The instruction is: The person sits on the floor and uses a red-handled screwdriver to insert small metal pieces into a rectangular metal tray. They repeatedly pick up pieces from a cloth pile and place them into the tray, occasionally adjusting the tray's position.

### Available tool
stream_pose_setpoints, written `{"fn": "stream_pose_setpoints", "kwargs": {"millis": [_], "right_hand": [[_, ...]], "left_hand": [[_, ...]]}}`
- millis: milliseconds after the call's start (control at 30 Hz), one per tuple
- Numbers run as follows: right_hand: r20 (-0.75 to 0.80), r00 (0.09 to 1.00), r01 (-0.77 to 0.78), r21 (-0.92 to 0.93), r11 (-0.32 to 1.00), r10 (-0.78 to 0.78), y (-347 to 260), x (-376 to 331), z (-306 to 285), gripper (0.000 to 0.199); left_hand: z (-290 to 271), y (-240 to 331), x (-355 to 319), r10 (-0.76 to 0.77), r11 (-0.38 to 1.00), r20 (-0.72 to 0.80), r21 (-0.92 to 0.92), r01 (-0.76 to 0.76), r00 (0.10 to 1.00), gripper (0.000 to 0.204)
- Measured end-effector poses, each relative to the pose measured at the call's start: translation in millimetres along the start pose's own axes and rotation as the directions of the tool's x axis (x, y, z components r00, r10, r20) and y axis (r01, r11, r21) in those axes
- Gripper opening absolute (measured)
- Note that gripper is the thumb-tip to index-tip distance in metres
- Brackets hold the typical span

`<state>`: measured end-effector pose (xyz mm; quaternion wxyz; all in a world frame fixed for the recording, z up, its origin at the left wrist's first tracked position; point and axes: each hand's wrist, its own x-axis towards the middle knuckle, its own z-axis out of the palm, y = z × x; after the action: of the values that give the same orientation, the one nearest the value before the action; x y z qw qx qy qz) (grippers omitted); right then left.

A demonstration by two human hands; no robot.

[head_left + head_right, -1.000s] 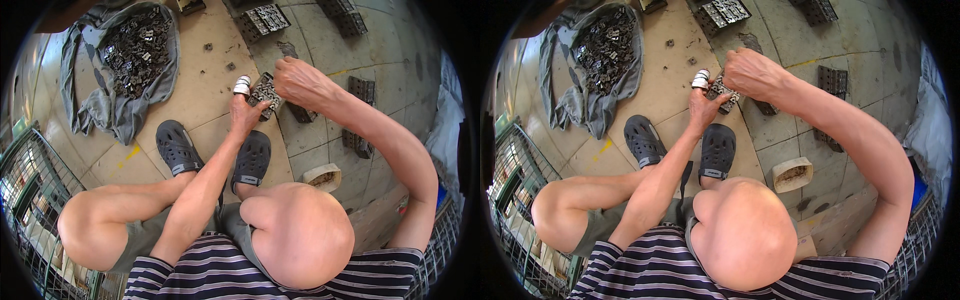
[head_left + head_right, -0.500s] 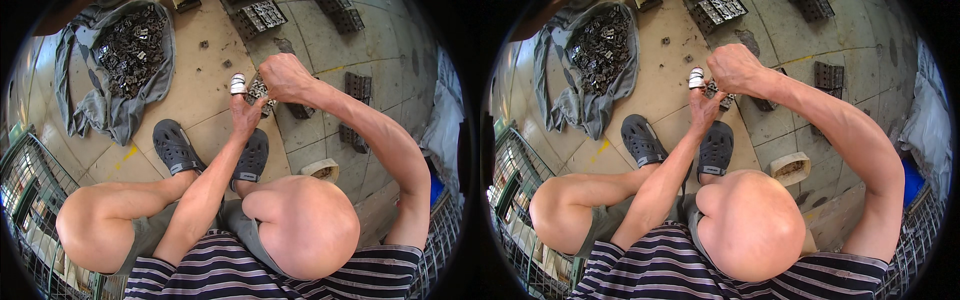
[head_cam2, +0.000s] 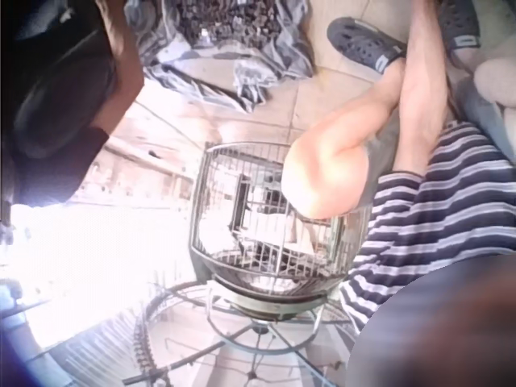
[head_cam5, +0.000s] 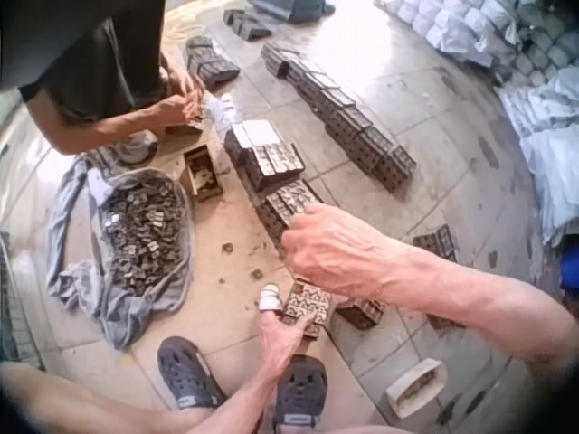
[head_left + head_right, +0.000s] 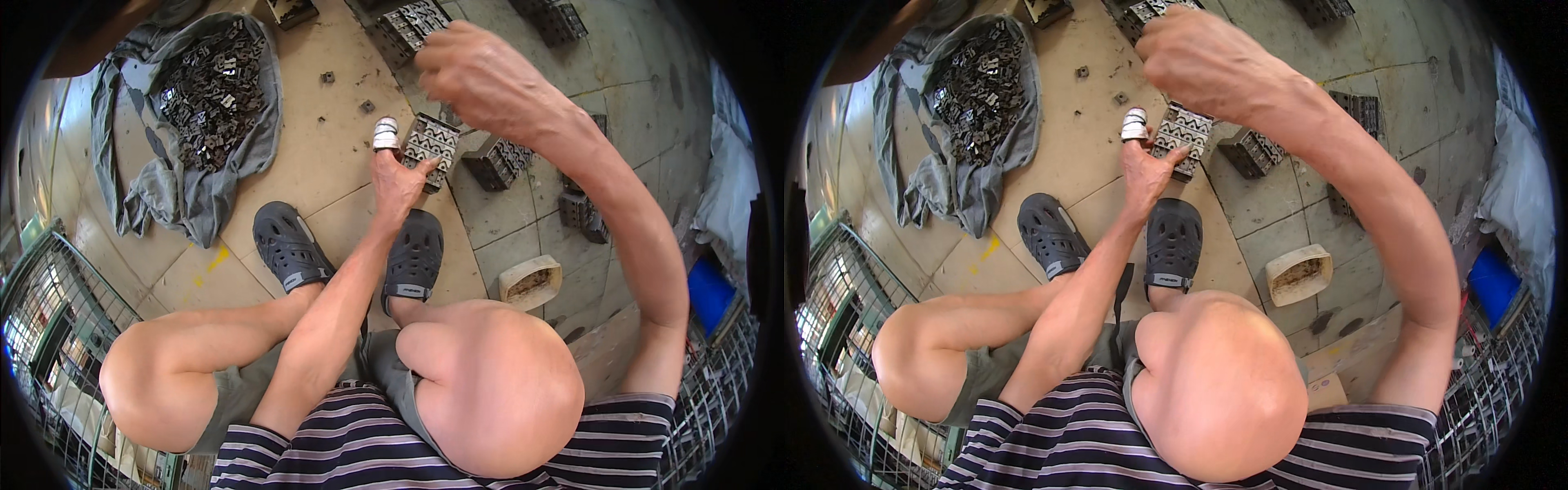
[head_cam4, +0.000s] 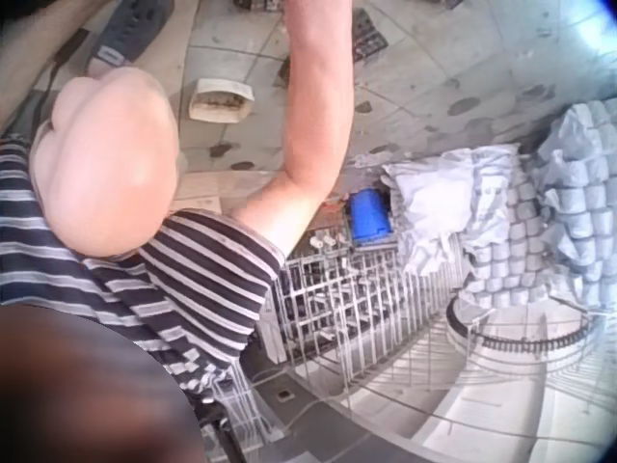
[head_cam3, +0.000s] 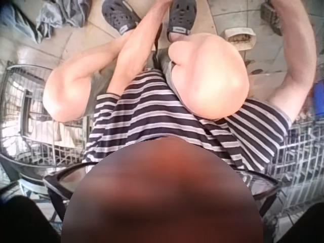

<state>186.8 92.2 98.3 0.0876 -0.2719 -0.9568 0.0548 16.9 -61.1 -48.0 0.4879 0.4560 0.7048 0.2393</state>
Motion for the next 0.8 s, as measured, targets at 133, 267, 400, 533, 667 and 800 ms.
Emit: {"fn": "stream_pose_setpoints", "kwargs": {"millis": [133,267,400,533,667,800], "right_hand": [[-0.06,0.86,-0.487,0.2,0.85,0.506,-18,-32,4,0.01],[0.041,0.574,-0.753,0.418,0.508,0.818,-57,-73,20,0.012],[0.077,0.317,-0.8,0.557,0.223,0.945,-95,-106,33,0.017],[0.091,0.134,-0.773,0.633,0.047,0.987,-123,-127,41,0.019],[0.052,-0.031,-0.654,0.754,-0.06,0.998,-134,-129,52,0.02],[0.036,-0.087,-0.713,0.696,-0.088,0.996,-129,-130,61,0.018]], "left_hand": [[-3,0,4,-0.018,0.996,0.051,-0.088,0.022,0.999,0.061],[-2,2,7,-0.069,0.984,-0.042,-0.168,0.061,0.997,0.05],[0,5,23,-0.056,0.989,-0.12,-0.144,0.038,0.991,0.034],[-5,6,24,0.007,1.0,-0.138,-0.007,-0.008,0.99,0.028],[-5,11,22,0.061,0.997,-0.162,-0.031,-0.067,0.985,0.027],[-3,17,27,0.024,0.992,-0.026,0.126,-0.02,0.999,0.041]]}}
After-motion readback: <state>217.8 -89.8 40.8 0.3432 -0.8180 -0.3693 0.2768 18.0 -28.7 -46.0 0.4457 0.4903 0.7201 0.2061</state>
